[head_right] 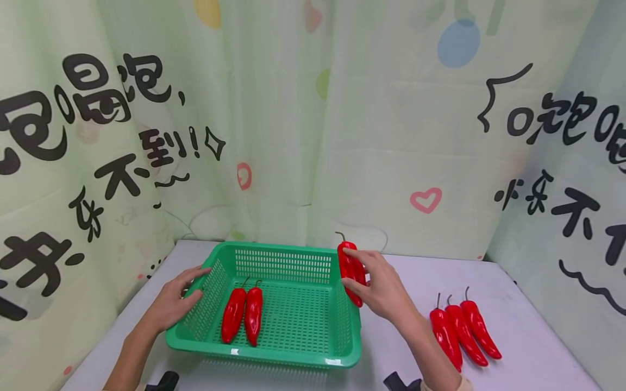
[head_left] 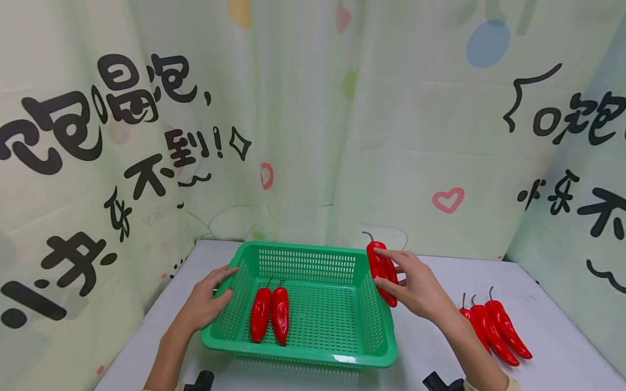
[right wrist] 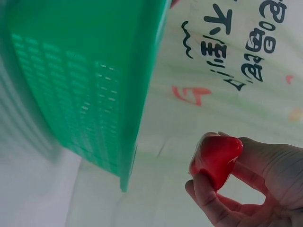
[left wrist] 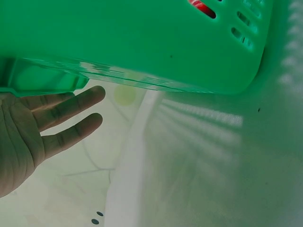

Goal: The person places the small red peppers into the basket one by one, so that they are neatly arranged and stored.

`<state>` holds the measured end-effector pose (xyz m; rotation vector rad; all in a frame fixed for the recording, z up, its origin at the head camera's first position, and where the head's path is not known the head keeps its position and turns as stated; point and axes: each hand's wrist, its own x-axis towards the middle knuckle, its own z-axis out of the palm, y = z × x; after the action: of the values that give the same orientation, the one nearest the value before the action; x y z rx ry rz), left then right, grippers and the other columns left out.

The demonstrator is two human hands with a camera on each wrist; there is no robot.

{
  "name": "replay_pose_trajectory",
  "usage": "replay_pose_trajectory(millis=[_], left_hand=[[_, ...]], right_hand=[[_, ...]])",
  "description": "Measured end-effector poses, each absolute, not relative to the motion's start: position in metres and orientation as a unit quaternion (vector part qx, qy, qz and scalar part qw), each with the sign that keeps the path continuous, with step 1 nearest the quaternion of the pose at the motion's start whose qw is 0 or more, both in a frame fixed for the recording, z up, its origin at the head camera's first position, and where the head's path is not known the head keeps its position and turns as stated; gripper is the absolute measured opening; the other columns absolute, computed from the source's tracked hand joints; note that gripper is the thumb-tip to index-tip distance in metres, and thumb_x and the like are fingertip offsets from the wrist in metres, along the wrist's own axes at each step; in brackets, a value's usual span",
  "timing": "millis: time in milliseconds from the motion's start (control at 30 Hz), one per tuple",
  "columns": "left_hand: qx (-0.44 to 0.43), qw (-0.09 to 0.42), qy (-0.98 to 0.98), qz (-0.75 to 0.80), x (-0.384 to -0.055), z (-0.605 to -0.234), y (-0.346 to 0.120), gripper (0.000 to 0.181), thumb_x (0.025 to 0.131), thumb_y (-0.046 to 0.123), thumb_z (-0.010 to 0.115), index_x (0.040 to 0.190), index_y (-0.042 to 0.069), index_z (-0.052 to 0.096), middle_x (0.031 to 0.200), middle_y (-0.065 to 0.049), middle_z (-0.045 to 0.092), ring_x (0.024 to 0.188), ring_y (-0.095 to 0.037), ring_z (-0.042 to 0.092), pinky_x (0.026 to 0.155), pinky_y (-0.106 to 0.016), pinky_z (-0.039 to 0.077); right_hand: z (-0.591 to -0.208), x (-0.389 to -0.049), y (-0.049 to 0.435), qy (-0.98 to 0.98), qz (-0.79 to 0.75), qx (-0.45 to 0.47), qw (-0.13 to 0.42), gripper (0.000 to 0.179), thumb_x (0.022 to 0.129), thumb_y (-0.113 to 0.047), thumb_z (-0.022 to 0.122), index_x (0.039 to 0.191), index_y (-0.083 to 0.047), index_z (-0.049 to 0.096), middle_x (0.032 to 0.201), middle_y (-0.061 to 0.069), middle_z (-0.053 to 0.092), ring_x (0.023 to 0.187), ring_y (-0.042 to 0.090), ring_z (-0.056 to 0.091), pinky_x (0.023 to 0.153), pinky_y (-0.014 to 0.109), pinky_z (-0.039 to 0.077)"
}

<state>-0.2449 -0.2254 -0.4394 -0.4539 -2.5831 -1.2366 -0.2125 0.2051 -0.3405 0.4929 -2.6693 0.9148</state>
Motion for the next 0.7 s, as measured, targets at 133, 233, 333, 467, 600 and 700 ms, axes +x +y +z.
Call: replay_pose_trajectory(millis=[133,233,333,467,600,700], left_hand=[[-0.158,0.123,-0.884,-0.423,-0.245,-0.439,-0.225,0.047,0.094,0.000,0.057,0.141,-0.003,0.057,0.151,-0.031,0.045,0.120,-0.043,0.060,0.090,-0.052,0.054],[-0.157,0.123,-0.884,-0.423,-0.244,-0.439,-0.225,0.047,0.094,0.000,0.057,0.141,-0.003,0.057,0.151,-0.032,0.045,0.120,-0.043,0.060,0.089,-0.052,0.054],[-0.154,0.119,-0.885,-0.422,-0.244,-0.440,-0.224,0.047,0.094,0.000,0.057,0.142,-0.003,0.057,0.151,-0.031,0.045,0.120,-0.043,0.060,0.089,-0.050,0.054],[-0.152,0.116,-0.886,-0.423,-0.243,-0.440,-0.224,0.047,0.094,0.001,0.057,0.142,-0.003,0.057,0.151,-0.031,0.045,0.119,-0.042,0.060,0.088,-0.049,0.055],[-0.152,0.119,-0.885,-0.423,-0.244,-0.439,-0.224,0.047,0.094,0.001,0.057,0.141,-0.003,0.057,0.151,-0.031,0.045,0.118,-0.042,0.061,0.088,-0.049,0.055],[-0.152,0.119,-0.885,-0.423,-0.245,-0.439,-0.225,0.047,0.094,0.001,0.058,0.141,-0.003,0.057,0.151,-0.031,0.045,0.117,-0.041,0.061,0.087,-0.048,0.055]], right_hand=[[-0.338,-0.215,0.196,-0.920,0.320,0.182,0.134,0.065,0.084,-0.015,0.084,0.141,-0.001,0.057,0.130,0.024,0.059,0.105,0.040,0.065,0.065,0.039,0.062],[-0.336,-0.216,0.189,-0.918,0.324,0.190,0.129,0.064,0.084,-0.015,0.084,0.141,-0.002,0.057,0.130,0.024,0.059,0.104,0.039,0.065,0.065,0.038,0.062],[-0.336,-0.218,0.183,-0.916,0.327,0.199,0.121,0.063,0.085,-0.013,0.083,0.141,-0.002,0.057,0.130,0.023,0.059,0.105,0.038,0.065,0.066,0.037,0.062],[-0.336,-0.221,0.177,-0.916,0.323,0.209,0.117,0.063,0.086,-0.012,0.082,0.142,-0.003,0.057,0.130,0.022,0.059,0.104,0.038,0.065,0.068,0.037,0.062],[-0.335,-0.223,0.172,-0.916,0.320,0.215,0.115,0.062,0.086,-0.012,0.081,0.142,-0.003,0.057,0.130,0.023,0.059,0.103,0.037,0.064,0.069,0.037,0.062],[-0.334,-0.223,0.168,-0.915,0.321,0.218,0.112,0.063,0.086,-0.012,0.082,0.142,-0.003,0.057,0.130,0.022,0.059,0.104,0.036,0.064,0.069,0.037,0.062]])
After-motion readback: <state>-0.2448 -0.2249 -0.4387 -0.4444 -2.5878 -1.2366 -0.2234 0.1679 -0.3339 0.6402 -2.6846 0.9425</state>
